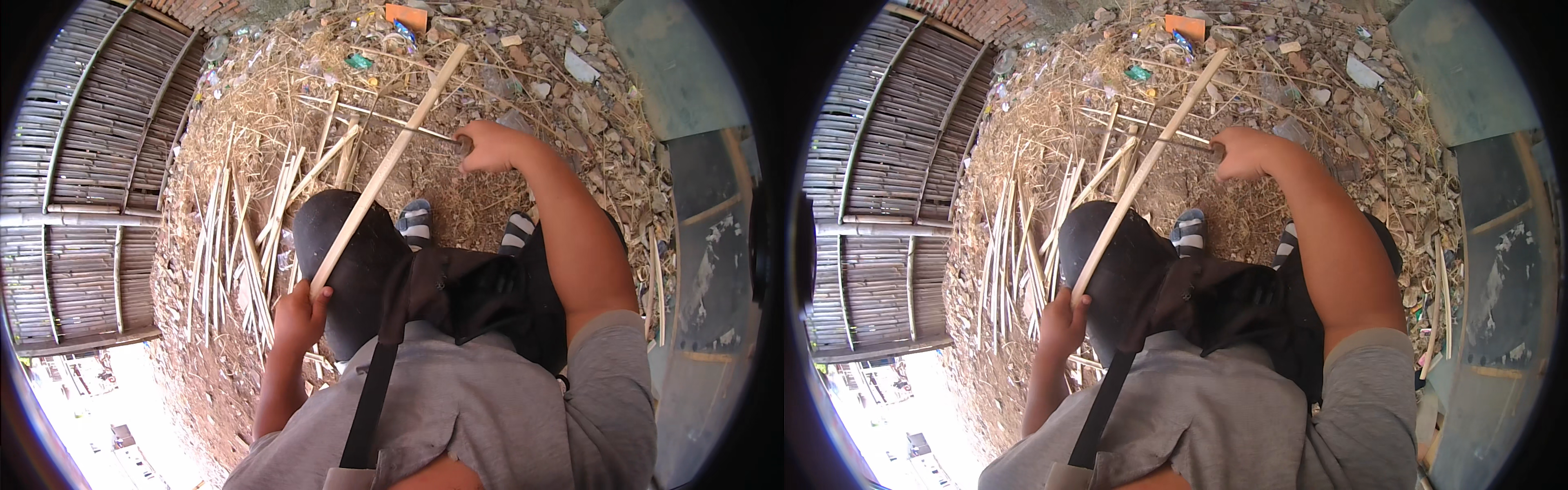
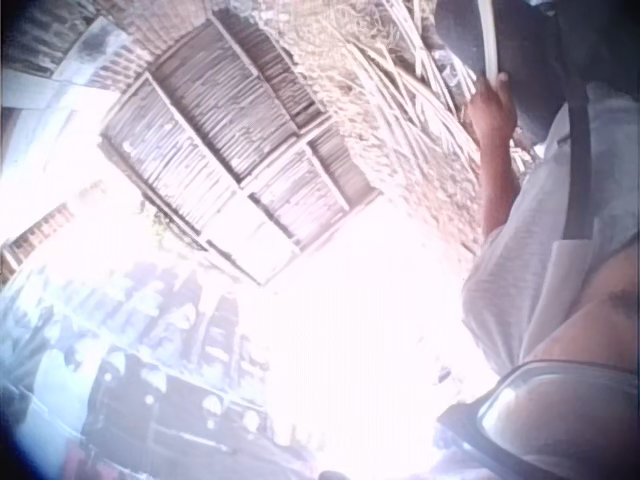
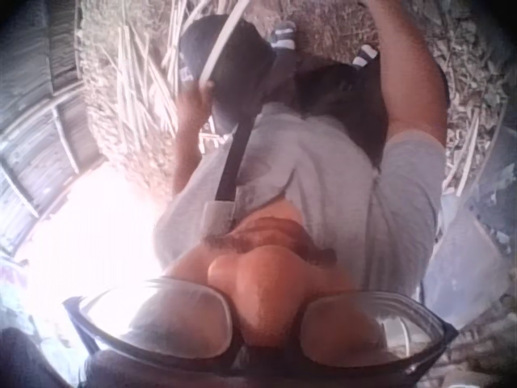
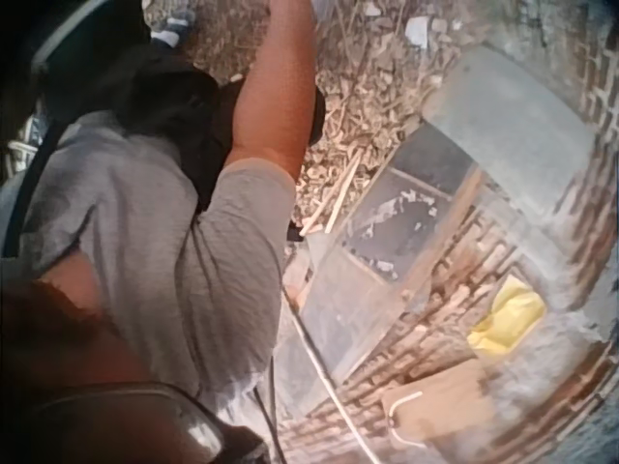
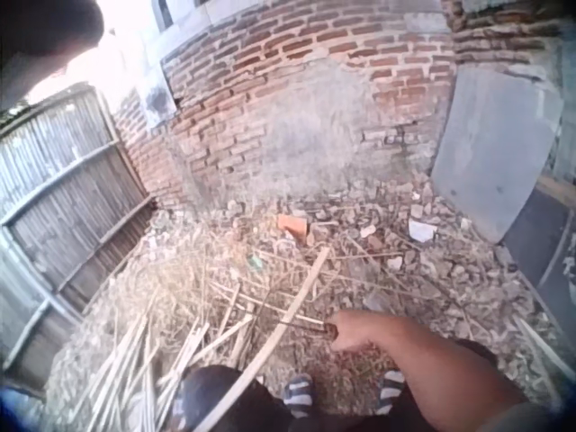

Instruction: The person scrapes a bamboo slat with a blade, removing outer layers while holding the slat steady on their lap.

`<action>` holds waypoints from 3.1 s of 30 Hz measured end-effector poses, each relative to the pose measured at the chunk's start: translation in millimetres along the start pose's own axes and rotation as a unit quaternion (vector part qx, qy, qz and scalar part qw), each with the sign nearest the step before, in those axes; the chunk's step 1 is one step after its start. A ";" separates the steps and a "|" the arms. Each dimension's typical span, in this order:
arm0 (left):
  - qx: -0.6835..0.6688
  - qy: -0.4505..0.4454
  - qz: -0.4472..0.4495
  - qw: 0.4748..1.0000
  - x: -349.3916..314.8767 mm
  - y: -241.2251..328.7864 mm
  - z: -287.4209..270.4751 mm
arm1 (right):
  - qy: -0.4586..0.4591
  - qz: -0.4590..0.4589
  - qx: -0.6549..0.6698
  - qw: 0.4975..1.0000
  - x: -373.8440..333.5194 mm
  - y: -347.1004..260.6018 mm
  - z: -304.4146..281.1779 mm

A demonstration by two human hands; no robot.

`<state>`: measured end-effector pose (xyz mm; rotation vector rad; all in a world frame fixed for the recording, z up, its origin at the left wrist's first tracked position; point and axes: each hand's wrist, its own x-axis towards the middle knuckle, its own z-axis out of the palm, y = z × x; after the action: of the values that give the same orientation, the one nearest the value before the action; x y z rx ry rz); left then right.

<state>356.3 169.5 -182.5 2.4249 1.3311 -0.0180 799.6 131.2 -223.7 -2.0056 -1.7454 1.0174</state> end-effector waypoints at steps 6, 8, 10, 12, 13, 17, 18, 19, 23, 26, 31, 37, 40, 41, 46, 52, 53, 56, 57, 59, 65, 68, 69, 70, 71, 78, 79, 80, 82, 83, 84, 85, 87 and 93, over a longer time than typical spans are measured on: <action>0.017 0.017 -0.004 1.000 -2.8 -1.1 2.7 | -0.002 -0.071 -0.075 0.995 -10.5 -52.0 11.4; 0.014 0.019 0.009 1.000 -2.3 -5.6 3.2 | -0.015 -0.057 -0.055 0.997 -12.1 -49.1 6.7; 0.005 0.022 0.019 1.000 -2.5 -3.9 3.5 | -0.001 0.010 -0.016 1.000 -13.8 -29.5 -7.7; 0.003 0.011 0.005 1.000 -0.7 -1.0 0.9 | 0.057 0.045 0.002 0.997 -9.9 -10.3 -13.9; 0.002 0.013 0.007 1.000 -0.2 -1.1 0.9 | 0.113 0.078 0.024 0.990 -7.4 -5.5 -14.2; -0.024 0.008 0.022 0.999 1.1 -9.3 2.5 | 0.069 -0.014 0.024 0.997 -8.0 -36.8 8.0; -0.037 -0.001 0.023 0.999 1.0 -11.5 2.6 | 0.066 -0.013 0.026 0.997 -9.9 -47.3 14.4; -0.035 -0.004 0.020 0.999 1.6 -11.4 -0.4 | 0.052 -0.060 -0.061 0.995 -11.0 -58.1 19.3; -0.108 -0.052 0.014 0.993 4.5 -17.5 -10.5 | 0.043 -0.085 -0.056 0.994 -10.5 -43.7 9.6; -0.124 -0.092 -0.014 0.988 9.7 -12.2 -15.4 | 0.098 -0.002 -0.006 0.995 -8.1 -21.5 -3.9; -0.117 -0.069 -0.018 0.991 6.0 -8.2 -13.8 | 0.067 -0.031 -0.082 0.994 -18.6 -57.6 7.7; -0.144 -0.064 -0.005 0.987 7.3 -10.0 -11.1 | 0.081 -0.039 0.014 0.996 -7.8 -16.4 -4.8; -0.111 -0.061 -0.013 0.992 6.5 -3.5 -14.2 | 0.169 0.033 0.026 0.985 -6.8 -12.9 -8.1; -0.127 -0.058 -0.008 0.990 7.1 -3.9 -14.4 | 0.171 0.033 0.025 0.984 -6.8 -15.9 -2.7; -0.170 -0.076 0.011 0.982 7.2 -24.4 -7.7 | 0.056 -0.123 -0.166 0.977 -20.0 -68.2 16.2; -0.182 -0.089 -0.019 0.979 6.5 -16.0 -10.6 | 0.149 -0.012 0.046 0.988 -7.2 -3.3 -4.1; -0.174 -0.082 -0.021 0.981 7.1 -16.0 -10.6 | 0.179 0.020 0.071 0.981 -7.4 -3.8 -6.8; -0.268 -0.140 -0.059 0.951 11.0 -24.4 -13.9 | 0.122 -0.020 0.017 0.992 -6.2 -45.8 9.6; -0.266 -0.141 -0.060 0.952 11.4 -27.3 -15.6 | 0.075 -0.052 -0.032 0.995 -8.6 -55.8 11.1; -0.278 -0.176 -0.086 0.940 12.2 -32.0 -18.1 | 0.056 -0.080 -0.083 0.992 -13.8 -61.6 8.7; -0.252 -0.132 -0.037 0.958 11.5 -28.4 -12.2 | 0.152 0.007 0.042 0.988 -5.9 -7.7 -6.3; -0.237 -0.127 -0.031 0.963 12.7 -25.5 -13.0 | 0.135 0.000 0.025 0.991 -7.6 -23.2 1.0; -0.239 -0.127 -0.036 0.962 12.8 -23.7 -13.7 | 0.096 -0.039 0.002 0.995 -9.0 -33.8 9.4; -0.237 -0.129 -0.039 0.962 12.3 -23.5 -14.7 | 0.093 -0.038 0.005 0.995 -12.7 -49.7 13.5; -0.233 -0.127 -0.038 0.963 11.9 -23.2 -15.6 | 0.054 -0.066 -0.066 0.994 -18.2 -66.9 13.8; -0.152 -0.069 -0.008 0.986 6.3 -8.0 -13.2 | 0.128 0.027 0.030 0.991 -6.2 -9.7 -10.8; -0.127 -0.067 -0.014 0.990 5.5 -5.2 -15.0 | 0.155 0.068 0.055 0.984 -5.8 -9.9 -13.8; -0.130 -0.073 -0.020 0.989 6.2 -3.1 -15.8 | 0.168 0.047 0.018 0.985 -6.4 -14.2 -8.0; -0.141 -0.078 -0.021 0.987 6.8 -6.5 -14.8 | 0.109 0.006 -0.022 0.994 -11.3 -44.7 6.1; -0.152 -0.083 -0.021 0.985 6.9 -8.6 -14.3 | 0.051 -0.034 -0.062 0.996 -13.9 -55.5 9.5; -0.151 -0.085 -0.024 0.985 6.4 -11.3 -13.5 | 0.048 -0.035 -0.060 0.996 -16.5 -61.2 10.1; -0.148 -0.081 -0.018 0.985 5.9 -14.8 -11.6 | 0.028 -0.062 -0.088 0.994 -18.4 -66.1 10.1; -0.145 -0.077 -0.016 0.986 3.5 -20.1 -6.8 | 0.006 -0.091 -0.116 0.989 -14.3 -55.4 10.0; -0.125 -0.035 -0.015 0.991 5.1 -11.3 -9.4 | 0.167 0.077 0.050 0.982 -1.9 -5.8 -6.5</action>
<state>348.3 182.1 -178.2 2.1762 1.2571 0.0517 799.6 132.1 -214.8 -2.1276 -1.3571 0.7409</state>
